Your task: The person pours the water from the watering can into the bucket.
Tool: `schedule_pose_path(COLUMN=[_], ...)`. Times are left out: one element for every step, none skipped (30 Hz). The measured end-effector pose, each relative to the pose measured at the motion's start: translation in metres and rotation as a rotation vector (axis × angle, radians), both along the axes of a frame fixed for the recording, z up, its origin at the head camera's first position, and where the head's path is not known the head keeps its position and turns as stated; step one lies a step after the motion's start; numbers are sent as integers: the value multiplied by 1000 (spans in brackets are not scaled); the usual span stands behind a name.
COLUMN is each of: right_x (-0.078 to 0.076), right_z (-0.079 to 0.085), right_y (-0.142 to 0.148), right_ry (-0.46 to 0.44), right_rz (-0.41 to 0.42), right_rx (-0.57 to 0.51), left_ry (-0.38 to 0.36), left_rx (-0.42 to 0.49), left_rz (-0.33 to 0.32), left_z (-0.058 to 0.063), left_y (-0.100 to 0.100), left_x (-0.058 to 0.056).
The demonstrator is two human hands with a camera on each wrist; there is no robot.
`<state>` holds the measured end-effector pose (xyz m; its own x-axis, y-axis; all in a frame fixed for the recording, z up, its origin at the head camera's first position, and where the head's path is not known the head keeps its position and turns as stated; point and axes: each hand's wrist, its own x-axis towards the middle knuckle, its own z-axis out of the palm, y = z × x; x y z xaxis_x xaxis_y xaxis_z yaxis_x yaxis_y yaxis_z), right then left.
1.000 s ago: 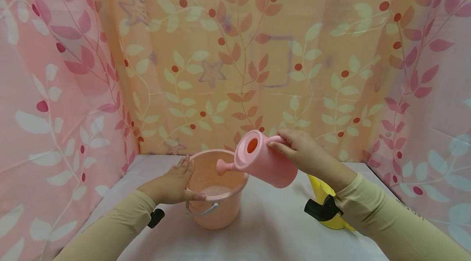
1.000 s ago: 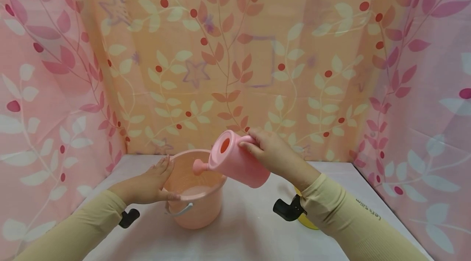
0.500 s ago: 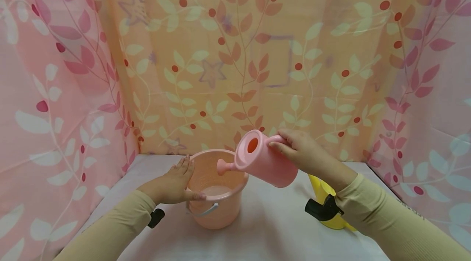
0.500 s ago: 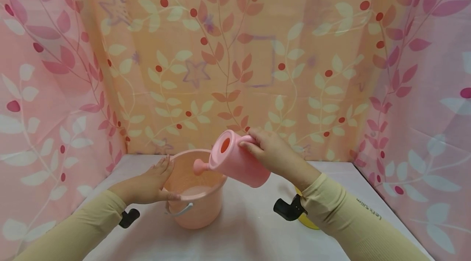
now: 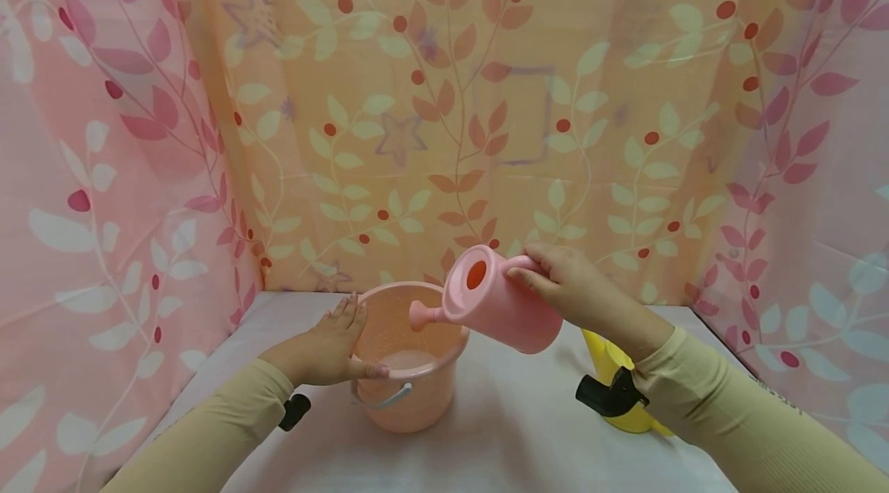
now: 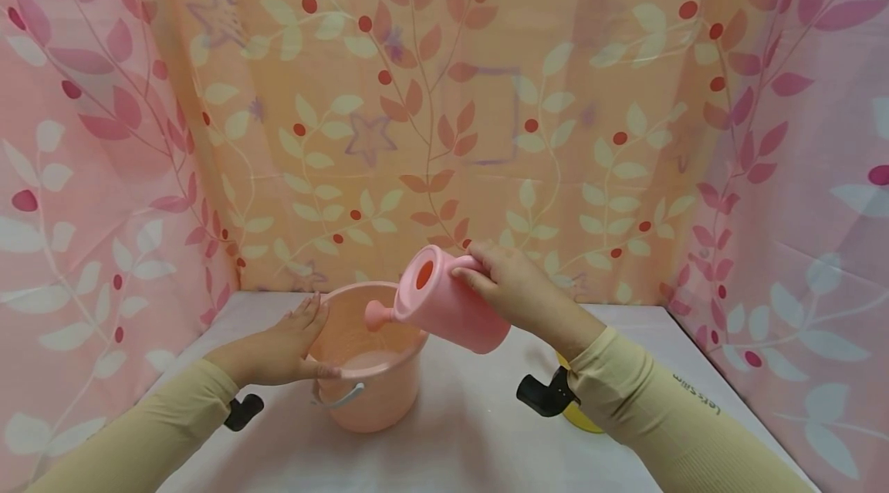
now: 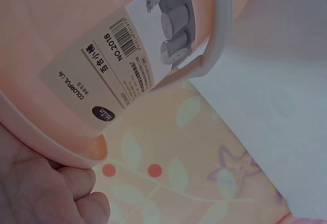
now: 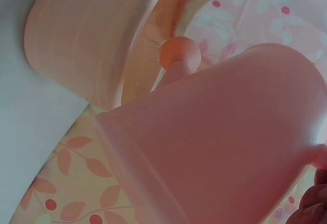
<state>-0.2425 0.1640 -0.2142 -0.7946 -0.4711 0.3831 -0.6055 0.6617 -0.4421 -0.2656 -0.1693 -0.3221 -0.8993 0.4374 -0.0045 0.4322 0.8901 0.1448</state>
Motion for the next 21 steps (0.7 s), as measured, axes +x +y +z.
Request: schedule_pose_path(right_x=[0, 0, 0, 0, 0, 0, 0, 0, 0, 0, 0, 0, 0, 0, 0, 0, 0, 0, 0, 0, 0], right_z=[0, 0, 0, 0, 0, 0, 1, 1, 1, 1, 1, 1, 1, 1, 2, 2, 2, 2, 2, 2, 2], right_y=[0, 0, 0, 0, 0, 0, 0, 0, 0, 0, 0, 0, 0, 0, 0, 0, 0, 0, 0, 0, 0], right_ry=[2, 3, 5, 7, 9, 10, 10, 8, 7, 7, 6, 6, 8, 11, 14, 14, 15, 12, 10, 7, 1], right_rz=[-1, -1, -1, 0, -1, 0, 0, 0, 0, 1, 0, 0, -1, -2, -3, -1, 0, 1, 2, 3, 4], right_rx=[2, 3, 2, 2, 4, 4, 4, 3, 2, 3, 4, 4, 6, 9, 12, 13, 13, 10, 7, 5, 1], left_ry=[-2, -4, -5, -7, -9, -12, -12, -13, -14, -15, -16, -16, -15, -13, -12, -10, -9, -6, -5, -2, -2], left_rx=[0, 2, 1, 1, 0, 0, 0, -1, -3, -3, -2, -2, -2, -4, -3, -3, -2, -3, -3, -3, -2], left_rz=[2, 3, 5, 7, 9, 11, 12, 13, 14, 13, 13, 11, 11, 10, 9, 9, 8, 8, 8, 8, 8], left_z=[0, 0, 1, 1, 1, 1, 1, 1, 1, 1, 1, 1, 1, 0, 0, 0, 0, 0, 0, -1, -1], left_y=[0, 0, 0, 1, 1, 1, 1, 1, 1, 1, 1, 1, 1, 1, 1, 1, 0, 0, 0, 0, 0], left_x=[0, 0, 0, 0, 0, 1, 1, 1, 1, 1, 0, 0, 0, 0, 0, -1, -1, -1, -1, -1, -1])
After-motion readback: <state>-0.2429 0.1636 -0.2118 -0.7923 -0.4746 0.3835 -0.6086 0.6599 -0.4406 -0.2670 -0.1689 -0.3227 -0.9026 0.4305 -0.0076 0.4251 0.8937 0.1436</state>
